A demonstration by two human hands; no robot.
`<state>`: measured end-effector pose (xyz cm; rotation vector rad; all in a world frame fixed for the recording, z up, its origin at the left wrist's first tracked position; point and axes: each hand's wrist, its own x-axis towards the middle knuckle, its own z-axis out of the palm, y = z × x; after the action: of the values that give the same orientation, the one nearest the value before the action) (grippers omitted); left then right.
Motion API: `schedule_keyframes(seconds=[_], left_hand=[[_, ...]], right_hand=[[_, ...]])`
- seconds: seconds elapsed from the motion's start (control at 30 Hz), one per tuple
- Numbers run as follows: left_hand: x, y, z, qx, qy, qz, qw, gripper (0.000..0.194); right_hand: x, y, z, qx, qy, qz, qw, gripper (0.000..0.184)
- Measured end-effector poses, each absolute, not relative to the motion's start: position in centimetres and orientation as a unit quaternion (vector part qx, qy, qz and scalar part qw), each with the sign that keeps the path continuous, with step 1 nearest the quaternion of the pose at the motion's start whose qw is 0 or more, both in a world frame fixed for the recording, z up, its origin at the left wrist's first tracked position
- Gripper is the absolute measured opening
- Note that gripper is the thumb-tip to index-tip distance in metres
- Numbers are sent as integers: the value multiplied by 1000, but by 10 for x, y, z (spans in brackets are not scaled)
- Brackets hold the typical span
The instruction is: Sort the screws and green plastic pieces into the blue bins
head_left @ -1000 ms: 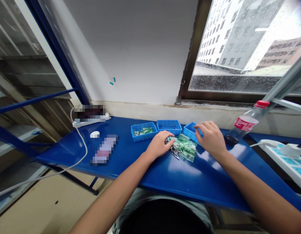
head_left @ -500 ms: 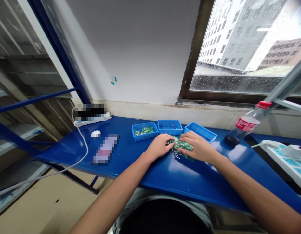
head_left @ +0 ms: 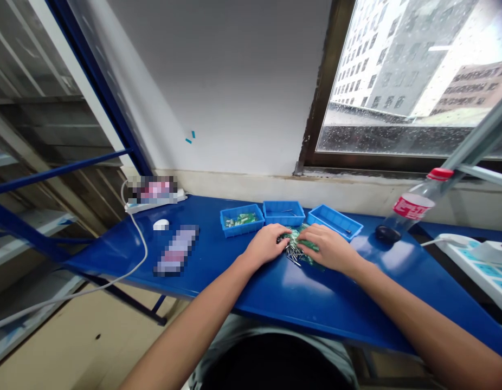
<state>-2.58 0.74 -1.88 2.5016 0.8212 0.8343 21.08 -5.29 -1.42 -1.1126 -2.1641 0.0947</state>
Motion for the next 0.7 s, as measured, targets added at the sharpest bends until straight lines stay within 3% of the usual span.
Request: schedule_keyframes(seconds=[0.1,0.23,0.4,0.53,0.7], left_hand=[[-26,7,-19,890,296,293,187,25],[-26,5,-17,888,300,294,188,27],[-24,1,-13,871,297,335,203,41],[-21,-3,-9,851,287,364,248,59],[-20,-5,-5,820,279,379,325,48]], right_hand=[[214,-52,-17,-419,-865,5,278,19],[215,-51,-21,-461,-834,-46,298,24],[206,-58,-15,-497,-767,-58,401,25],[191,-68,-8,-517,-686,18,512,24],[182,-70,-12,-493,-629,154,581,30]])
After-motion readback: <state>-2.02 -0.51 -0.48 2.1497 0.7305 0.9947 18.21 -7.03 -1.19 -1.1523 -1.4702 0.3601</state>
